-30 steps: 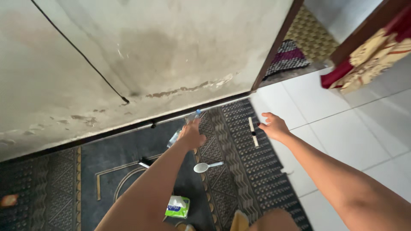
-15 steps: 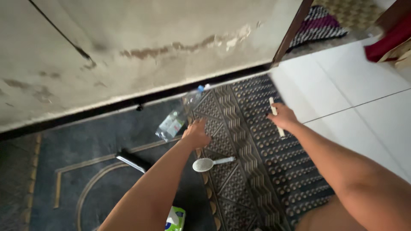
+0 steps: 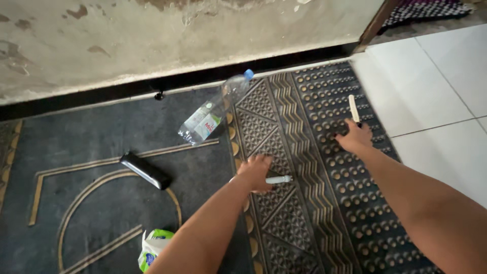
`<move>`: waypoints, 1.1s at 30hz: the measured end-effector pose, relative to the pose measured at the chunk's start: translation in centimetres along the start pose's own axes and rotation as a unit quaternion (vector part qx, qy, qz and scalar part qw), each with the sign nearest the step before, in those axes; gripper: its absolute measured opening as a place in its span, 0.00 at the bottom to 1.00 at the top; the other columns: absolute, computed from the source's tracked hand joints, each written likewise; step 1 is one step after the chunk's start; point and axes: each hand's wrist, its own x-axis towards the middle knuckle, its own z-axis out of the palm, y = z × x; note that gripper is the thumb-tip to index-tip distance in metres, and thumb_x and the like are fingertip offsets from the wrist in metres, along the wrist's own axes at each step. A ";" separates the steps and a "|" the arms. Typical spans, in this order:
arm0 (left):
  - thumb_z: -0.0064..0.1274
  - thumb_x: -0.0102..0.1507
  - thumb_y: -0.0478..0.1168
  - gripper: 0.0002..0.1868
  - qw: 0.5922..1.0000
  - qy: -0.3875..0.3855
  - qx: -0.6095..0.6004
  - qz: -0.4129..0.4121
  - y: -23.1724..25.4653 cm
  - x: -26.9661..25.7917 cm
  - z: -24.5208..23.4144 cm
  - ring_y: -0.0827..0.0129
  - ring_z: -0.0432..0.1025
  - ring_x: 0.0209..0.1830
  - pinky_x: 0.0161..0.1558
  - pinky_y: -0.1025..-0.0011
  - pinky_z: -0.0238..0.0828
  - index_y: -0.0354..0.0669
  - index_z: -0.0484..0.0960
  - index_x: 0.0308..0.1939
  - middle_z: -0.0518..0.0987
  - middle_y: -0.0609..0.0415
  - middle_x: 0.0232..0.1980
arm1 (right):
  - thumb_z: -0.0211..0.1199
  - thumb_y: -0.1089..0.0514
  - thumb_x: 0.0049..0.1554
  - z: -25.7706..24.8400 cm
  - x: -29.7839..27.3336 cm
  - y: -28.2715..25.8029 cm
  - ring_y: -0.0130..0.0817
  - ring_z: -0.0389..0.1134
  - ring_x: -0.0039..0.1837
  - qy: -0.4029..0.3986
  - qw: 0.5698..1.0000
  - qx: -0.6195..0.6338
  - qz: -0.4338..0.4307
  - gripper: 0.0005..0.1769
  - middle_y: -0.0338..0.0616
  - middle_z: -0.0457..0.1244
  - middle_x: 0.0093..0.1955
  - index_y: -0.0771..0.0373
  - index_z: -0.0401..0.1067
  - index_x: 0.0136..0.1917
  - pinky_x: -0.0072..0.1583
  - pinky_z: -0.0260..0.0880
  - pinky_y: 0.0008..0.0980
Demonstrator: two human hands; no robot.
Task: The person gathers bottles and small items from the floor, arranges them onto a window sill and into a tray by hand, and then sweeps the floor and mats with a broom.
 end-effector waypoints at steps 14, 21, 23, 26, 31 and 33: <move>0.49 0.65 0.39 0.36 0.986 0.161 0.019 -0.046 -4.5 4.0 5.9 0.45 0.76 0.51 0.49 0.48 0.73 0.26 0.55 0.74 0.75 0.35 0.56 | 0.67 0.61 0.51 5.3 1.2 -0.7 0.60 0.62 0.67 0.126 0.987 -0.009 -0.098 0.20 0.59 0.68 0.55 0.51 0.78 0.58 0.66 0.66 0.46; 0.60 0.55 0.40 0.39 0.894 0.404 -0.068 -0.184 -10.8 3.0 -8.3 0.39 0.78 0.44 0.43 0.51 0.77 0.41 0.61 0.68 0.64 0.30 0.67 | 0.63 0.65 0.48 9.4 -1.7 -8.8 0.48 0.72 0.55 0.083 0.949 0.161 -0.257 0.18 0.51 0.71 0.50 0.56 0.78 0.52 0.56 0.72 0.43; 0.63 0.56 0.45 0.39 0.908 0.354 -0.066 -0.214 -12.8 2.6 -10.9 0.40 0.78 0.46 0.45 0.52 0.77 0.41 0.63 0.66 0.66 0.34 0.67 | 0.62 0.65 0.50 10.2 -3.8 -12.6 0.43 0.73 0.53 0.032 0.947 0.195 -0.253 0.16 0.47 0.71 0.49 0.56 0.80 0.51 0.54 0.72 0.41; 0.70 0.51 0.52 0.43 0.929 0.242 -0.061 -0.275 -16.0 2.8 -11.9 0.46 0.76 0.53 0.49 0.56 0.78 0.44 0.66 0.64 0.71 0.40 0.64 | 0.59 0.64 0.55 10.6 -6.8 -17.8 0.38 0.74 0.46 -0.134 0.909 0.346 -0.189 0.15 0.44 0.70 0.44 0.58 0.77 0.55 0.45 0.76 0.35; 0.71 0.49 0.53 0.39 0.933 0.193 0.012 -0.303 -17.9 2.9 -9.0 0.55 0.80 0.52 0.48 0.62 0.80 0.46 0.77 0.61 0.84 0.49 0.53 | 0.63 0.60 0.57 11.5 -9.1 -22.8 0.31 0.73 0.47 -0.217 0.887 0.364 -0.182 0.16 0.41 0.69 0.47 0.57 0.73 0.59 0.46 0.75 0.30; 0.77 0.41 0.55 0.36 0.944 0.071 -0.045 -0.319 -17.3 2.5 -8.2 0.62 0.81 0.52 0.52 0.65 0.79 0.50 0.88 0.51 0.85 0.53 0.50 | 0.64 0.58 0.57 12.2 -9.3 -24.0 0.32 0.73 0.47 -0.229 0.875 0.382 -0.187 0.16 0.41 0.69 0.47 0.58 0.73 0.60 0.45 0.74 0.30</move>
